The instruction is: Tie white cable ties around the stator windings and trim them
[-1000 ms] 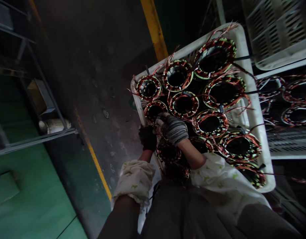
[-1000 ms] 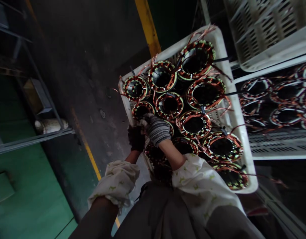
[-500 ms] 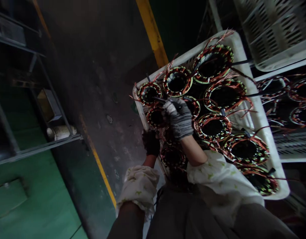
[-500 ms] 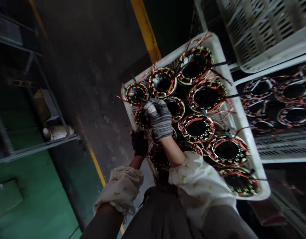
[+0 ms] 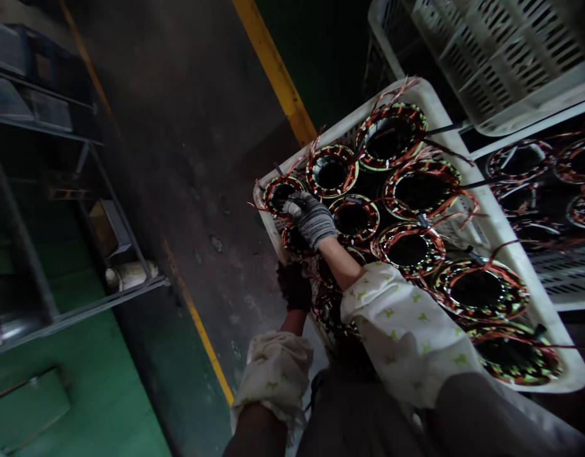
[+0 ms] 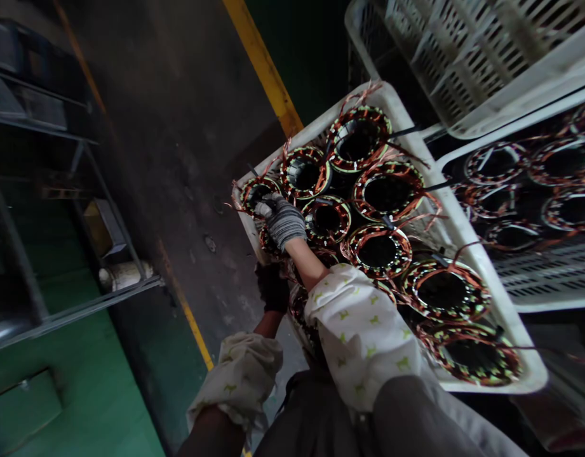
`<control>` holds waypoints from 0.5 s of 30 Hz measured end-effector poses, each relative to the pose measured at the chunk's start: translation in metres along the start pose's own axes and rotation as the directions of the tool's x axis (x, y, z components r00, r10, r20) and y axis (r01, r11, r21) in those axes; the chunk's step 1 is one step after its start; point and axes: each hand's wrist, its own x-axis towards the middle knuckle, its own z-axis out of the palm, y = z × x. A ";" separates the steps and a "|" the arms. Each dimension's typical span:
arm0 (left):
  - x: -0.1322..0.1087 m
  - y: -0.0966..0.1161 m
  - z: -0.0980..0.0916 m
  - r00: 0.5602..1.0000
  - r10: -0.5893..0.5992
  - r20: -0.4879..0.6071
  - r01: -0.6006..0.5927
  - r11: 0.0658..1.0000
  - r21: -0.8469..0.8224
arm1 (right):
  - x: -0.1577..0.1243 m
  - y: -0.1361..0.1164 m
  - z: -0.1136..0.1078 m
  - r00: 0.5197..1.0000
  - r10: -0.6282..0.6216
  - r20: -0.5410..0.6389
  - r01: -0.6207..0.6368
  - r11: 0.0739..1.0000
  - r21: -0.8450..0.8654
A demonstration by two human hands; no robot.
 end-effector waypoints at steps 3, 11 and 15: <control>-0.001 0.001 -0.001 1.000 -0.030 -0.007 0.030 0.999 -0.017 | -0.002 -0.009 -0.007 0.999 0.043 0.029 -0.042 0.998 -0.052; 0.001 0.001 -0.003 0.999 -0.019 0.041 0.020 1.000 -0.014 | -0.004 -0.020 -0.005 0.998 0.061 -0.014 -0.059 0.990 0.126; 0.002 0.000 0.000 0.998 -0.040 0.041 0.041 0.999 -0.009 | -0.029 -0.030 -0.046 0.971 -0.014 -0.239 0.137 0.852 0.505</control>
